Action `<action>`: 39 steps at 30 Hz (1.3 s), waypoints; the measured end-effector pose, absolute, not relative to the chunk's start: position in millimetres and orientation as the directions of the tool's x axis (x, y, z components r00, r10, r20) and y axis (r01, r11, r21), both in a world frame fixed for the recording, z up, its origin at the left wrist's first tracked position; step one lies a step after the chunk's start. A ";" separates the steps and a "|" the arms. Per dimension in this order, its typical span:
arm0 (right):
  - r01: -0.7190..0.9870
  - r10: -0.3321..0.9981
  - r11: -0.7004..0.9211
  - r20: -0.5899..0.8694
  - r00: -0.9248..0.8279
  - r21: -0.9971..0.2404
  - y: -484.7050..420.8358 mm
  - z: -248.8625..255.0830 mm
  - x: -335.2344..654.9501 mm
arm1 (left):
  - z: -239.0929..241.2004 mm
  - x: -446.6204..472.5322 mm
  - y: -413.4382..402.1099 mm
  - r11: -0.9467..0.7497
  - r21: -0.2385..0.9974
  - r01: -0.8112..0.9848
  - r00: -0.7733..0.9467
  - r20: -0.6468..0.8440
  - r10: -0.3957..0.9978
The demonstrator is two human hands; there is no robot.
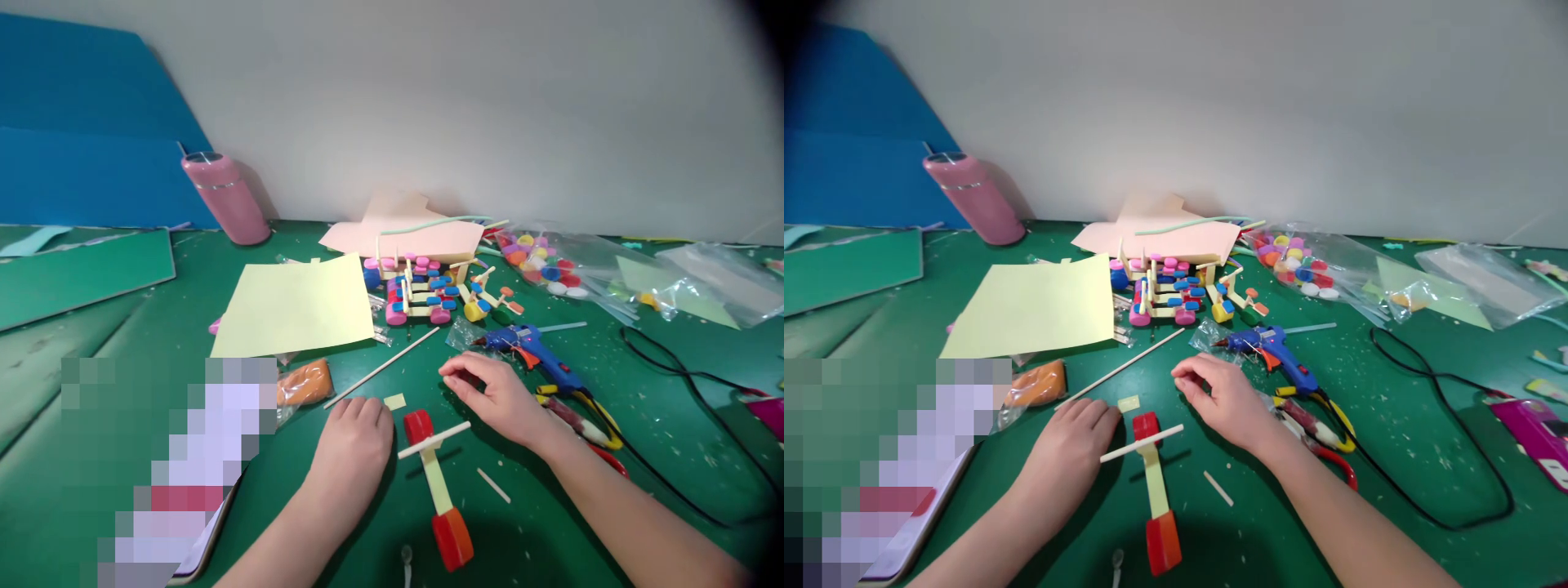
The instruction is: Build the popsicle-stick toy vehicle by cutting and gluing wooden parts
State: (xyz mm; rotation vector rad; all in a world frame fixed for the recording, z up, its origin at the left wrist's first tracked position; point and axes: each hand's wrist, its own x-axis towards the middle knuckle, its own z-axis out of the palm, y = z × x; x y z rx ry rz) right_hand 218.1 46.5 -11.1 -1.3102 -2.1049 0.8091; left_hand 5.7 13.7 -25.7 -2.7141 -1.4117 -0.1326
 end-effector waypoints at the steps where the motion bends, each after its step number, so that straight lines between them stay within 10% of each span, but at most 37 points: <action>1: 0.592 0.911 0.352 0.119 -0.395 -0.725 46.4 -11.8 218.3 | -23.4 7.4 15.4 -0.584 -0.052 0.810 0.587 0.085 0.805; 21: 0.663 0.769 0.476 -0.091 -0.632 -0.577 68.0 -4.5 186.0 | -35.6 -2.6 0.7 -0.590 0.098 0.802 0.536 0.322 0.781; 39: 0.713 0.686 0.498 -0.279 -0.672 -0.494 86.7 4.8 161.6 | -43.9 -1.8 -7.4 -0.536 0.060 0.842 0.516 0.202 0.833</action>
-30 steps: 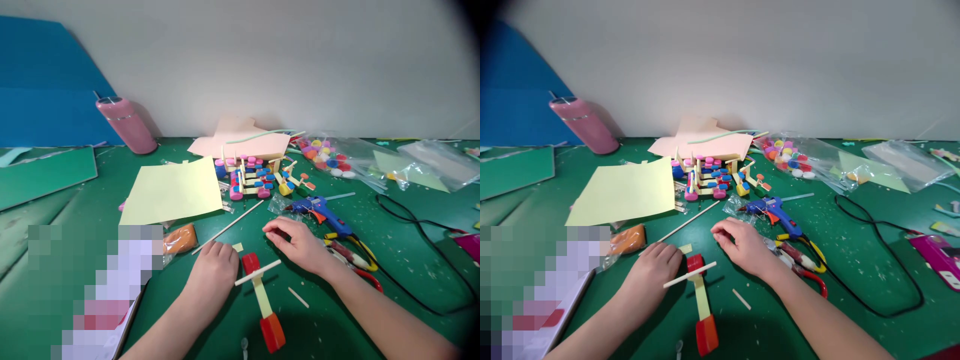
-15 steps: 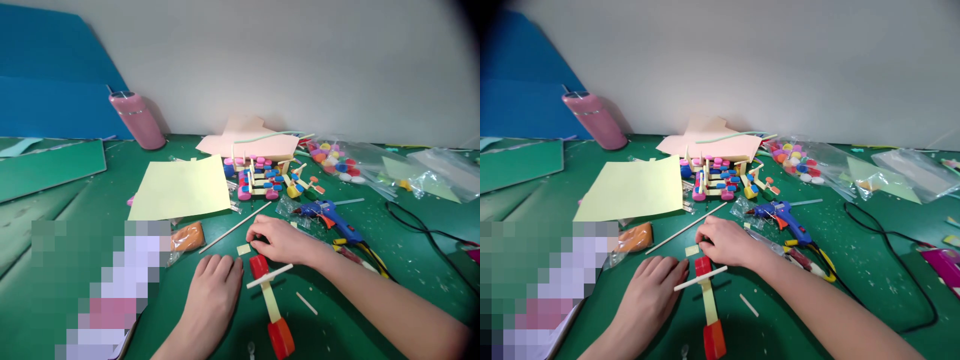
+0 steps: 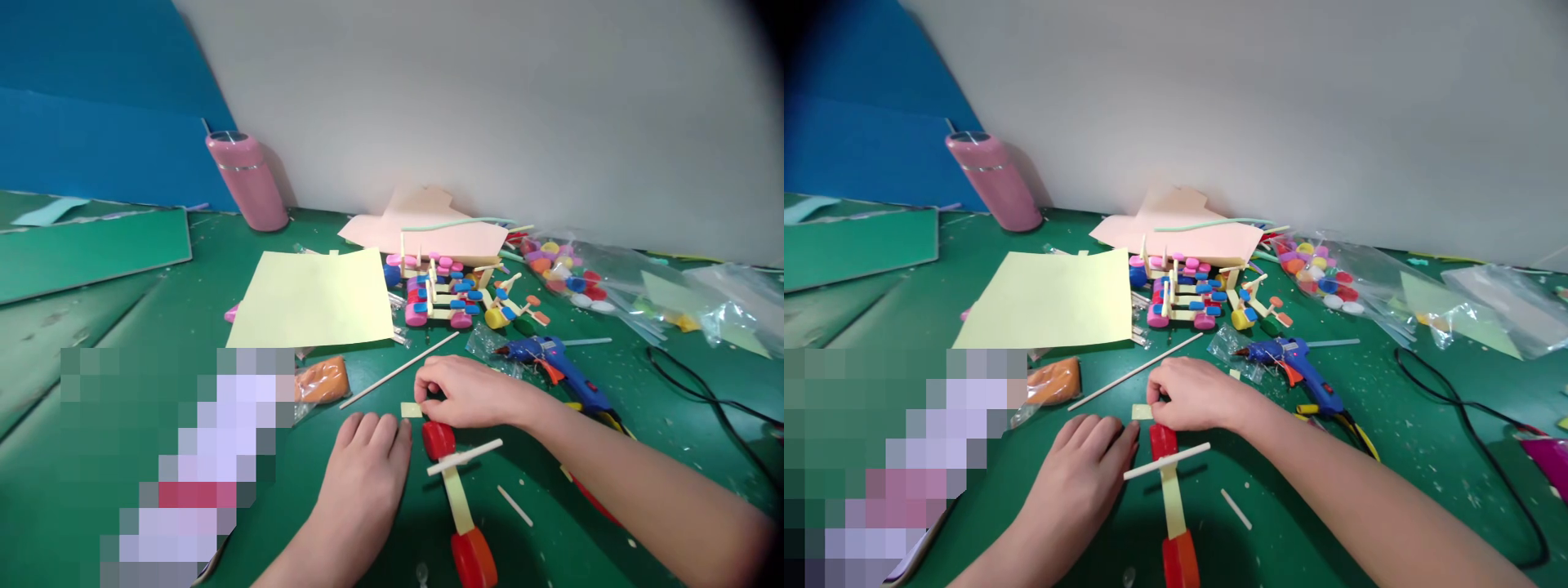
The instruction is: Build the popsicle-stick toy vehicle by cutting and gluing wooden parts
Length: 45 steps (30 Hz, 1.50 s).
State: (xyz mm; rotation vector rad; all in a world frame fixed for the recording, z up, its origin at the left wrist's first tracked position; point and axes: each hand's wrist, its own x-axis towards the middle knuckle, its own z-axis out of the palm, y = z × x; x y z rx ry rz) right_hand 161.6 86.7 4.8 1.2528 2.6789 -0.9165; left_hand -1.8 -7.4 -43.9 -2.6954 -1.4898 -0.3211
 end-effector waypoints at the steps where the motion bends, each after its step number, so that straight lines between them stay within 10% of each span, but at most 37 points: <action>1: 0.714 0.684 0.501 -0.281 -0.673 -0.490 86.9 4.9 161.4 | -44.3 -1.6 -7.2 -0.535 0.060 0.843 0.514 0.203 0.833; 29: 0.674 0.665 0.559 -0.224 -0.712 -0.483 93.2 22.8 170.7 | -39.4 -0.2 -0.4 -0.503 0.237 0.831 0.424 0.313 0.850; 45: 0.734 0.673 0.174 -0.465 -0.576 -0.657 88.2 1.7 173.3 | -32.7 -1.4 11.5 -0.424 0.270 0.864 0.398 0.147 0.905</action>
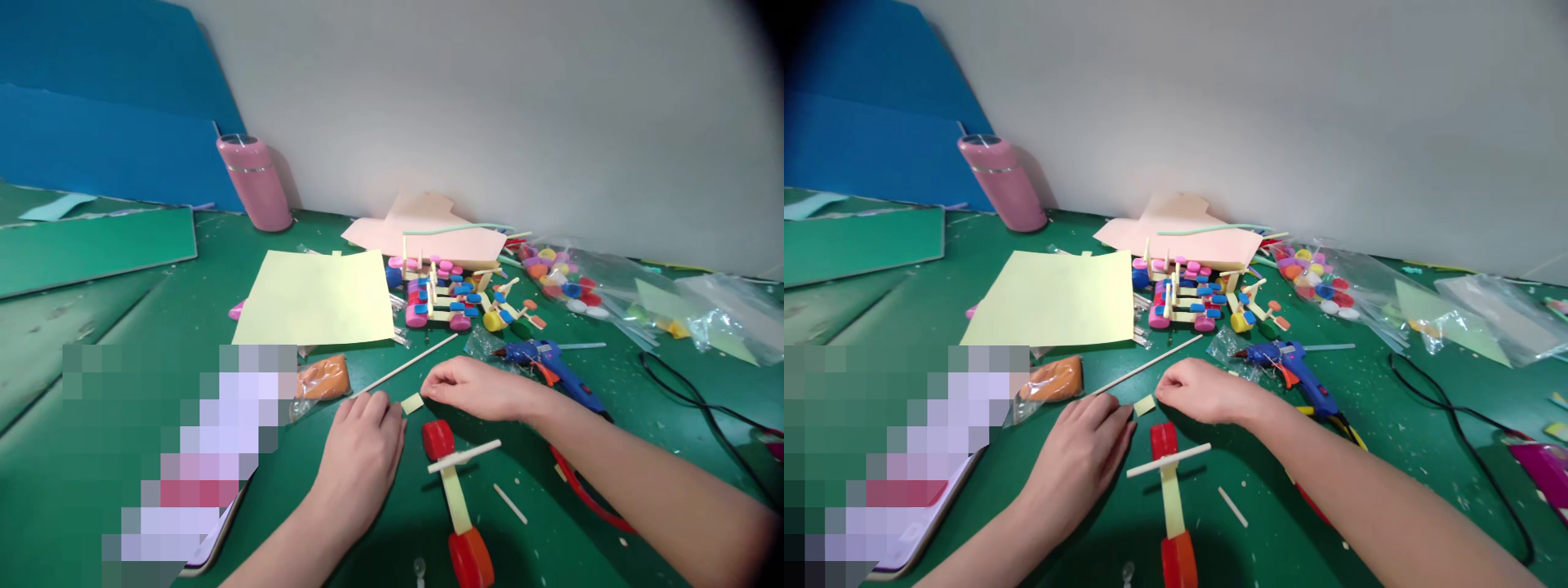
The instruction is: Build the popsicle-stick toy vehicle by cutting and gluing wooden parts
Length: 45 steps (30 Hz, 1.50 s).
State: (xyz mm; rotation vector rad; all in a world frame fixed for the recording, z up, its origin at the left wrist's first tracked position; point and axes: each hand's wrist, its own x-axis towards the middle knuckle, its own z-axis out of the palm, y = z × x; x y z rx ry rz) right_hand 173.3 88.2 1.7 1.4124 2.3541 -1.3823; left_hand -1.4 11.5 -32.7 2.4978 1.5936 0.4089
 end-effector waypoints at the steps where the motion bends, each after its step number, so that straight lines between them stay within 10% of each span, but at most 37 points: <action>1: 0.728 0.667 0.150 -0.474 -0.574 -0.669 87.9 0.6 173.0 | -33.2 -1.4 11.2 -0.429 0.261 0.865 0.401 0.157 0.903; 35: 0.715 0.821 0.163 -0.308 -0.481 -0.680 72.1 26.0 187.5 | -41.6 -6.2 5.6 -0.467 0.324 0.823 0.373 0.311 0.874; 45: 0.768 0.781 0.621 0.039 -0.624 -0.157 21.6 78.2 220.4 | -7.4 -4.4 10.6 -0.365 0.681 0.635 0.212 0.301 0.930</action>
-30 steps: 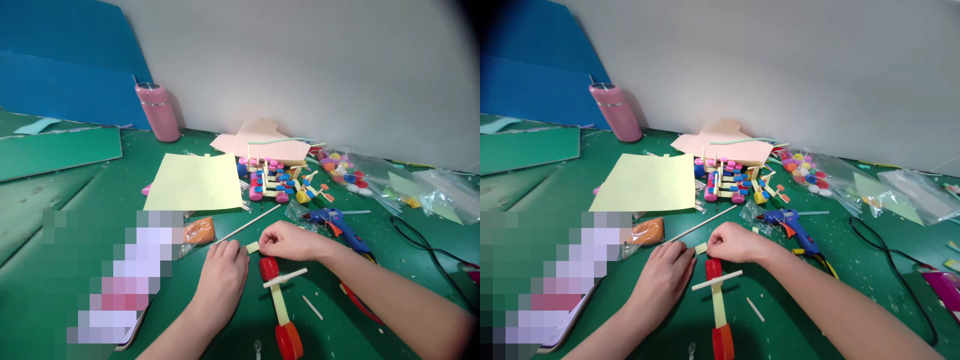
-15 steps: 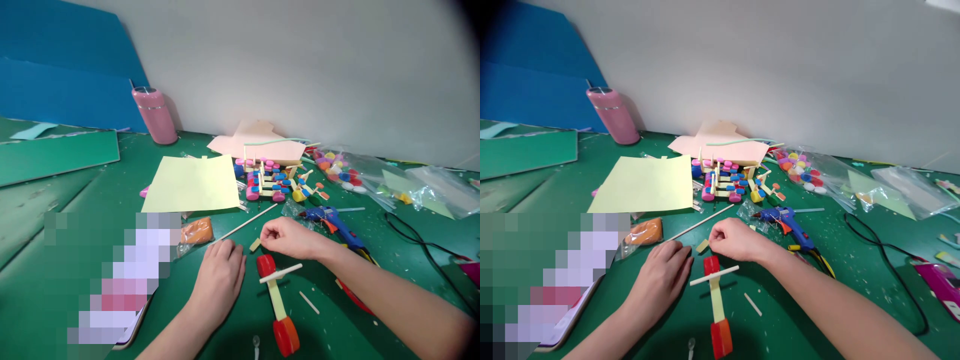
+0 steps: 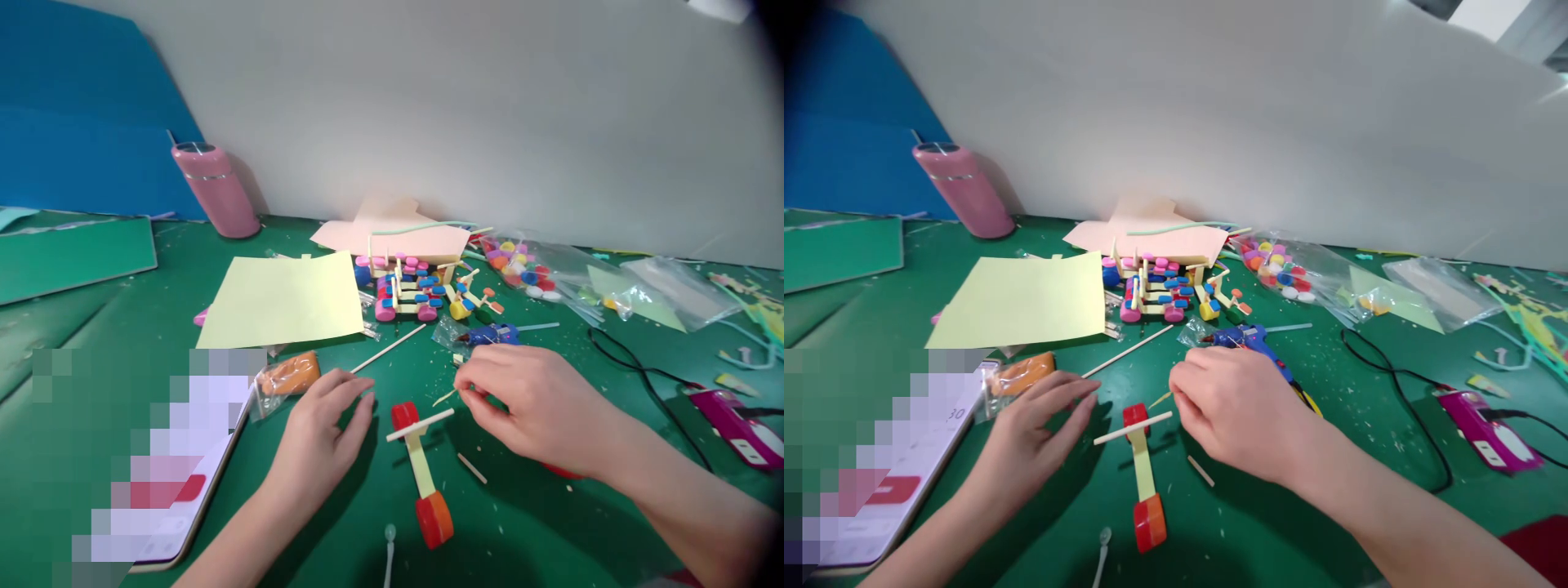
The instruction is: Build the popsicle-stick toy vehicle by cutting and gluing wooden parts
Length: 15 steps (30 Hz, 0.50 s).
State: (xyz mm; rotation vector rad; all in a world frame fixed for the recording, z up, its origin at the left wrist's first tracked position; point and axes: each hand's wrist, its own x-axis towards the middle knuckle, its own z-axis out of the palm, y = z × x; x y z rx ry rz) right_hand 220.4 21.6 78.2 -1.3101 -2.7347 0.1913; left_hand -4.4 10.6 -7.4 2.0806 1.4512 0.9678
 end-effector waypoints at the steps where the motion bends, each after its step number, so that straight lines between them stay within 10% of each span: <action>1: 0.770 0.779 0.626 0.049 -0.625 -0.124 17.9 77.3 220.8 | 2.0 -2.6 9.8 -0.347 0.717 0.605 0.196 0.289 0.937; 15: 0.765 0.753 0.633 0.134 -0.644 0.115 -3.4 65.0 215.7 | 37.6 37.0 -5.2 -0.596 0.479 0.644 0.480 0.352 0.803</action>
